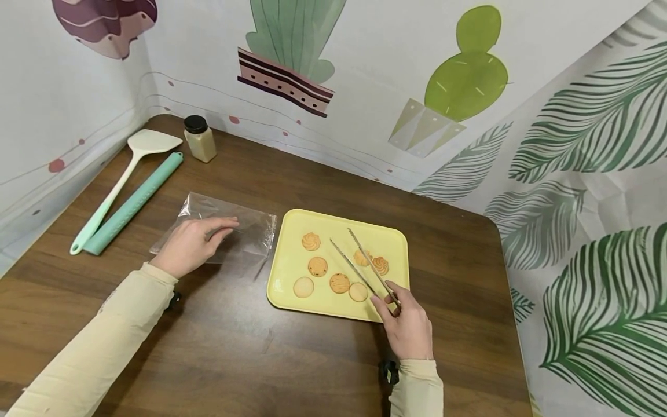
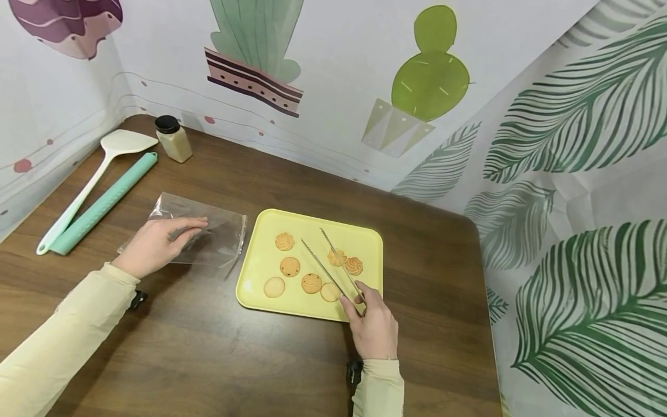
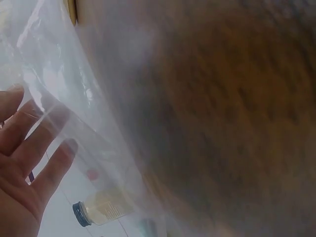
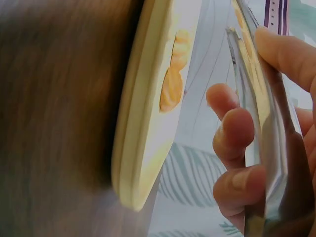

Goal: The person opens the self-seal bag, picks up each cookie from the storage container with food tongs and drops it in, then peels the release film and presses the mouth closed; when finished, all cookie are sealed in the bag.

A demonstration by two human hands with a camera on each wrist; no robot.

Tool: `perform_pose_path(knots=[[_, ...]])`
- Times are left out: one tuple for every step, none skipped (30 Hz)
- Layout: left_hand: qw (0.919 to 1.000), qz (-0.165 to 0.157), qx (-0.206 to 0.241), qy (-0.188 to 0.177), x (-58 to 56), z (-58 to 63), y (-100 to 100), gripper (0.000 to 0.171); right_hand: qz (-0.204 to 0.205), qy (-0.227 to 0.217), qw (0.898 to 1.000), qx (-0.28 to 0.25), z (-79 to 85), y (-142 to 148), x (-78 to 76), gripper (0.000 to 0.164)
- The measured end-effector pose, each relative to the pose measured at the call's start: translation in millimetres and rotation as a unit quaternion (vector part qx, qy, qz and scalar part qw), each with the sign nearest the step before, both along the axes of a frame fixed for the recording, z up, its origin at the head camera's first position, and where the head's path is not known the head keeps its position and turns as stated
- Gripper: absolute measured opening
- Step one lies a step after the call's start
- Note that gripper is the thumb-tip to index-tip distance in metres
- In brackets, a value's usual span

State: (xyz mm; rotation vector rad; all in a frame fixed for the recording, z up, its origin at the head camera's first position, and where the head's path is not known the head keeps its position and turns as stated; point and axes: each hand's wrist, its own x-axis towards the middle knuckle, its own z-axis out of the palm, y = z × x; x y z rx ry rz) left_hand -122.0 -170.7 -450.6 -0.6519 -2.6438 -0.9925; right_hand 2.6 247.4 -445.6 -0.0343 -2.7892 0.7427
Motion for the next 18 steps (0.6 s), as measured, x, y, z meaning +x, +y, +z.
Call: perform_pose_path(knots=[[1.0,-0.001,0.001,0.0,0.0,-0.6,-0.5,0.023,0.008,0.007,1.0,0.0,-0.5,-1.7,-1.0,0.045],[1.0,-0.002,0.002,0.0,-0.1,-1.0,-0.8,0.023,0.017,0.014,1.0,0.0,-1.0,-3.5,-2.0,0.045],[1.0,-0.003,0.003,-0.001,-0.1,-1.5,-1.2,0.024,0.025,0.022,0.999,0.001,-1.6,-5.2,-3.2,0.045],[1.0,-0.005,0.004,0.0,-0.5,-1.9,-1.2,0.024,0.032,0.028,0.999,0.003,-1.9,-6.6,-4.1,0.045],[1.0,-0.006,0.005,0.0,-0.7,-2.3,-1.2,0.024,0.039,0.035,0.999,0.005,-2.2,-8.0,-5.0,0.044],[1.0,-0.007,0.006,0.001,-1.0,-2.5,-1.1,0.024,0.046,0.041,0.998,0.008,-2.6,-9.2,-5.9,0.045],[0.9999,-0.008,0.006,0.002,-1.3,-3.0,-1.1,0.024,0.052,0.046,0.998,0.012,-3.1,-10.2,-6.8,0.045],[0.9999,-0.009,0.006,0.003,-1.4,-3.1,-0.9,0.024,0.056,0.05,0.997,0.017,-3.5,-11.1,-7.5,0.044],[0.9999,-0.009,0.007,0.004,-1.4,-3.0,-0.8,0.024,0.06,0.052,0.997,0.02,-3.5,-11.8,-8.1,0.044],[0.9999,-0.009,0.007,0.005,-1.5,-3.1,-0.8,0.024,0.064,0.053,0.996,0.023,-3.4,-12.5,-8.5,0.044],[0.9999,-0.009,0.007,0.005,-1.4,-2.9,-0.7,0.024,0.067,0.055,0.996,0.026,-3.4,-13.0,-9.0,0.044],[0.9999,-0.01,0.007,0.005,-1.3,-2.7,-0.6,0.023,0.07,0.054,0.996,0.027,-3.2,-13.6,-9.5,0.044],[0.9999,-0.01,0.006,0.006,-1.2,-2.4,-0.6,0.023,0.072,0.052,0.996,0.029,-3.0,-14.2,-9.8,0.044],[0.9999,-0.009,0.005,0.007,-1.0,-2.0,-0.6,0.023,0.072,0.049,0.996,0.029,-2.7,-14.8,-10.1,0.044],[0.9999,-0.009,0.005,0.006,-0.9,-1.7,-0.6,0.023,0.073,0.046,0.996,0.03,-2.5,-15.5,-10.5,0.044],[0.9999,-0.009,0.005,0.006,-0.8,-1.5,-0.6,0.023,0.074,0.042,0.996,0.031,-2.3,-16.2,-10.8,0.045],[0.9999,-0.008,0.005,0.006,-0.6,-1.4,-0.7,0.023,0.074,0.039,0.996,0.032,-2.4,-17.0,-11.2,0.045],[0.9999,-0.008,0.005,0.005,-0.5,-1.2,-0.7,0.023,0.076,0.036,0.996,0.033,-2.5,-17.9,-11.6,0.045]])
